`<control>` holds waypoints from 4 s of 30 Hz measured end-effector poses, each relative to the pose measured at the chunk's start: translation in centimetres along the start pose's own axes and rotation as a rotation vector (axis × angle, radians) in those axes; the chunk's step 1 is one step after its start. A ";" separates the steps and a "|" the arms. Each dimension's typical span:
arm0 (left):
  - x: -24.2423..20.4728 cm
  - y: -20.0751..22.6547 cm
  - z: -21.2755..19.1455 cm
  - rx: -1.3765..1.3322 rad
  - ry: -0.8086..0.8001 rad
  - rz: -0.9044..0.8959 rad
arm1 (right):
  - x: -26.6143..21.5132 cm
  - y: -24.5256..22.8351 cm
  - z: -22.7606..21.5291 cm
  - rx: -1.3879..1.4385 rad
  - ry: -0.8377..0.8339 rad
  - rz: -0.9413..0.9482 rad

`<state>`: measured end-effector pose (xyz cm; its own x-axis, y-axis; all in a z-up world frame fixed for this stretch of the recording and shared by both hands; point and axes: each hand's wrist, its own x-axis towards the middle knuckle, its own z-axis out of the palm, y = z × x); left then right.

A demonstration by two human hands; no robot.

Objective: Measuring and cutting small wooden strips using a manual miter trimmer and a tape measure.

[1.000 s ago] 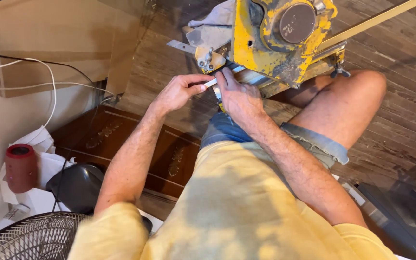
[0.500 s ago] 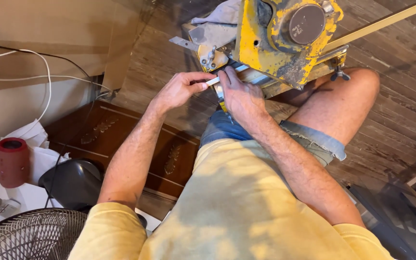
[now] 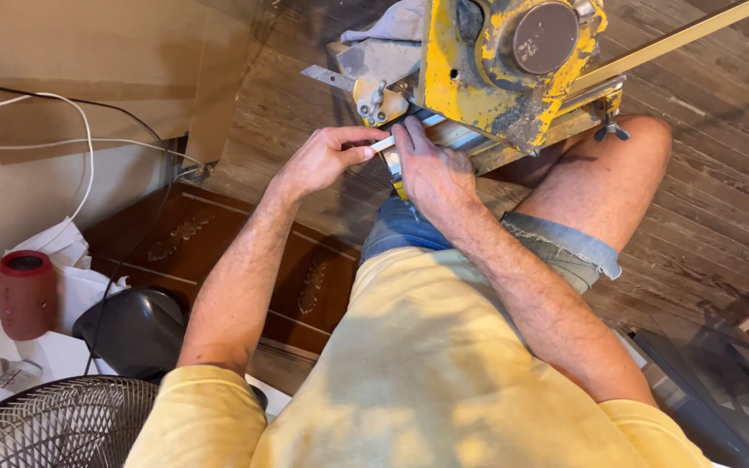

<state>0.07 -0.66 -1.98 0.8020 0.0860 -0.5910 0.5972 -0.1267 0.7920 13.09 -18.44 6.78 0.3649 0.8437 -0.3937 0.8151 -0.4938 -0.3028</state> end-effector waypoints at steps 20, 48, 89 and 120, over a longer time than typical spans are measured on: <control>-0.4 2.1 -0.3 0.002 -0.020 -0.008 | 0.3 0.4 1.7 -0.012 0.030 -0.003; -15.9 7.3 0.9 1.080 0.931 0.771 | -8.7 0.0 -4.2 0.904 0.189 -0.341; 8.6 32.7 43.1 0.918 -0.226 0.287 | -34.1 41.2 2.9 1.501 0.354 0.541; 44.1 57.9 40.6 -0.331 0.364 -0.100 | -19.9 126.0 -25.0 1.566 1.132 1.147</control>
<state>69.76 -44.36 11.63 0.6559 0.4287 -0.6212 0.5938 0.2151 0.7754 119.77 -92.24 -1.84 0.7661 -0.3791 -0.5190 -0.5435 0.0489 -0.8380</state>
